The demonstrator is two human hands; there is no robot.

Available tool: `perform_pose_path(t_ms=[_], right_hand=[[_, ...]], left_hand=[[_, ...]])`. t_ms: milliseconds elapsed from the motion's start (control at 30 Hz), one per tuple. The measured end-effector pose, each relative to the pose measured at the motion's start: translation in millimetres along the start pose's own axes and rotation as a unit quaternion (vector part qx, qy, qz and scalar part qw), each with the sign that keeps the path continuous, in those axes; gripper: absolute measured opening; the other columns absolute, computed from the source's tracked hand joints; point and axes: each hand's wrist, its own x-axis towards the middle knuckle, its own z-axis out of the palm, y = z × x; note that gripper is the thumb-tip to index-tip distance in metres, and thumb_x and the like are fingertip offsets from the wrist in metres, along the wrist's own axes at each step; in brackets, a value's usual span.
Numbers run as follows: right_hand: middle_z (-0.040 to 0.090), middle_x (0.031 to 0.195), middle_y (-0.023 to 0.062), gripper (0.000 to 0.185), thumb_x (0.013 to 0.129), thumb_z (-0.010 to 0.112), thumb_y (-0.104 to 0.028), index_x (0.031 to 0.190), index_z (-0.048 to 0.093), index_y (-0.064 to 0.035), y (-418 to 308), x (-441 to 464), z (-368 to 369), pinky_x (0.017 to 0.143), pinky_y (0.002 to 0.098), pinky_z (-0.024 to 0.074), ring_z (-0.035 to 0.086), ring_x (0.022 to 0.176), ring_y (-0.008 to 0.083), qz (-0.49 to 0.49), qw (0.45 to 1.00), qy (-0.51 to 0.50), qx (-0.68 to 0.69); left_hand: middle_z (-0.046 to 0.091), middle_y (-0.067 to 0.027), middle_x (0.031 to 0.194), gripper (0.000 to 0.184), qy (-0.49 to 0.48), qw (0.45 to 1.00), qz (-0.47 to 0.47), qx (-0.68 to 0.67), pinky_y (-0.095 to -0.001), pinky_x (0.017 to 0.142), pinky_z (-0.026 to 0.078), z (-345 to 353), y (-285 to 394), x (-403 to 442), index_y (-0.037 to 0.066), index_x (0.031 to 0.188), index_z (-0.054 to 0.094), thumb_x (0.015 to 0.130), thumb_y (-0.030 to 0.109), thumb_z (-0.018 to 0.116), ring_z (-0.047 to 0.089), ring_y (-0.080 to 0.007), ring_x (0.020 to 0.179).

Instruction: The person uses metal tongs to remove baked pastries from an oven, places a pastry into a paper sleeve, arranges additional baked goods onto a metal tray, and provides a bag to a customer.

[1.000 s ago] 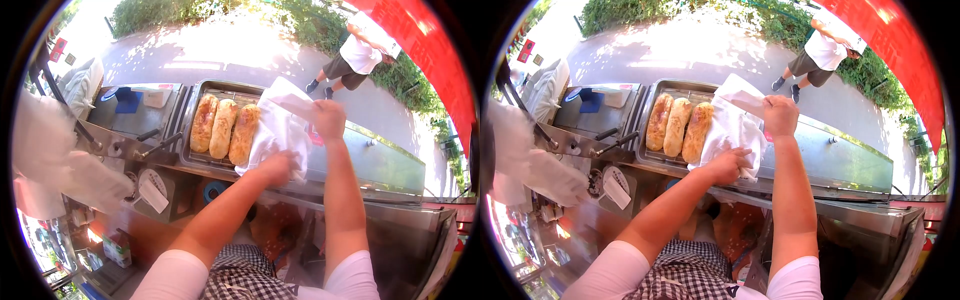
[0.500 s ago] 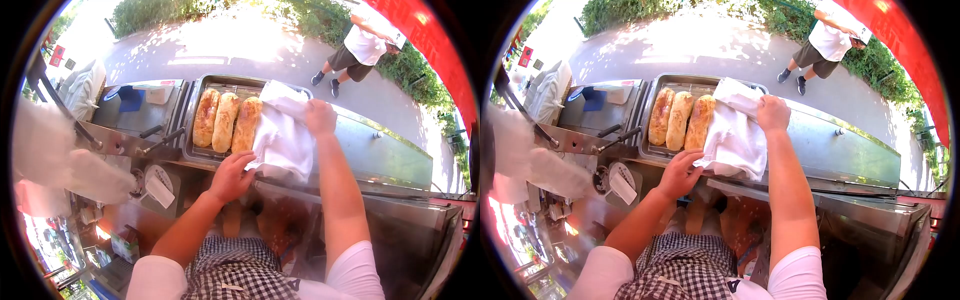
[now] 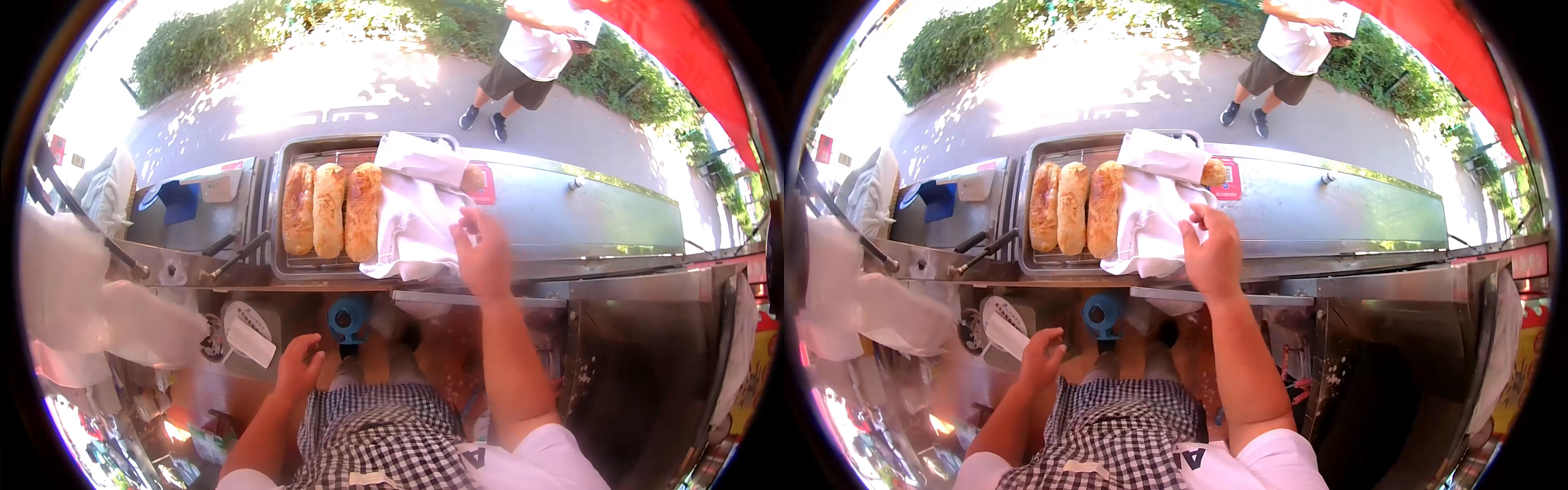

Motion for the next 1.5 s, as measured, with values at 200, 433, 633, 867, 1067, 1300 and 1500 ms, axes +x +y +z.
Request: perform_pose_path(t_ms=[200, 433, 633, 867, 1067, 1300, 1500], right_hand=[[0.065, 0.088, 0.0104, 0.024, 0.085, 0.068, -0.01, 0.107, 0.064, -0.0016, -36.9, -87.2, -20.2, 0.071, 0.0325, 0.0502, 0.062, 0.077, 0.0223, 0.075, 0.995, -0.019, 0.061], [0.067, 0.095, 0.0076, 0.026, 0.088, 0.068, -0.013, 0.111, 0.064, -0.0025, -69.9, -189.0, -22.7, 0.078, 0.0282, 0.0509, 0.063, 0.086, 0.0152, 0.195, 0.973, -0.07, 0.101], [0.066, 0.091, 0.0088, 0.027, 0.087, 0.068, -0.014, 0.11, 0.064, 0.0, -89.9, -258.0, -17.0, 0.071, 0.0279, 0.0505, 0.061, 0.077, 0.016, 0.235, 0.962, -0.049, 0.128], [0.067, 0.091, 0.0108, 0.03, 0.085, 0.068, -0.018, 0.109, 0.065, -0.0001, -105.8, -307.8, -32.6, 0.074, 0.029, 0.051, 0.063, 0.079, 0.0169, 0.239, 0.956, -0.126, 0.118], [0.069, 0.094, 0.0116, 0.033, 0.086, 0.069, -0.023, 0.11, 0.065, -0.0005, -102.2, -338.2, -63.4, 0.077, 0.0302, 0.0514, 0.064, 0.082, 0.0179, 0.237, 0.948, -0.18, 0.115], [0.069, 0.098, 0.014, 0.036, 0.086, 0.068, -0.026, 0.109, 0.065, 0.0012, -49.7, -409.4, -83.4, 0.08, 0.0317, 0.0516, 0.066, 0.088, 0.0207, 0.279, 0.93, -0.213, 0.113], [0.07, 0.102, 0.0131, 0.035, 0.086, 0.069, -0.026, 0.111, 0.066, -0.0019, -40.8, -444.5, -85.9, 0.082, 0.032, 0.0515, 0.066, 0.093, 0.0215, 0.294, 0.92, -0.253, 0.054]], left_hand=[[0.062, -0.0132, 0.105, 0.033, -0.05, 0.998, 0.031, -0.004, -0.0329, 0.083, 0.052, -13.0, -27.5, -15.1, 0.001, 0.114, 0.06, 0.082, 0.004, 0.067, 0.064, -0.023, 0.093], [0.062, -0.0141, 0.103, 0.033, -0.074, 0.994, 0.082, 0.024, -0.0321, 0.08, 0.052, -53.7, -52.5, -17.5, 0.0, 0.113, 0.061, 0.082, 0.006, 0.068, 0.064, -0.022, 0.09], [0.063, -0.0154, 0.103, 0.034, -0.116, 0.987, 0.068, 0.087, -0.0345, 0.078, 0.053, -79.6, -108.9, -34.6, 0.001, 0.112, 0.062, 0.082, 0.013, 0.069, 0.065, -0.0248, 0.089], [0.067, -0.0158, 0.096, 0.042, -0.142, 0.979, -0.03, 0.144, -0.0391, 0.084, 0.051, -80.6, -148.9, -68.3, 0.002, 0.113, 0.064, 0.078, 0.024, 0.07, 0.065, -0.0289, 0.091], [0.07, -0.0168, 0.098, 0.04, -0.144, 0.973, -0.073, 0.167, -0.0376, 0.082, 0.053, -61.6, -201.0, -122.7, 0.001, 0.11, 0.066, 0.079, 0.026, 0.071, 0.068, -0.0286, 0.091], [0.068, -0.0209, 0.104, 0.044, -0.111, 0.964, -0.162, 0.178, -0.0433, 0.087, 0.051, -31.6, -270.5, -192.4, 0.003, 0.107, 0.068, 0.076, 0.034, 0.071, 0.066, -0.0345, 0.098], [0.068, -0.0223, 0.101, 0.039, -0.126, 0.965, -0.185, 0.14, -0.0434, 0.086, 0.051, -26.0, -264.6, -226.5, 0.003, 0.1, 0.071, 0.076, 0.033, 0.069, 0.066, -0.0353, 0.096]])
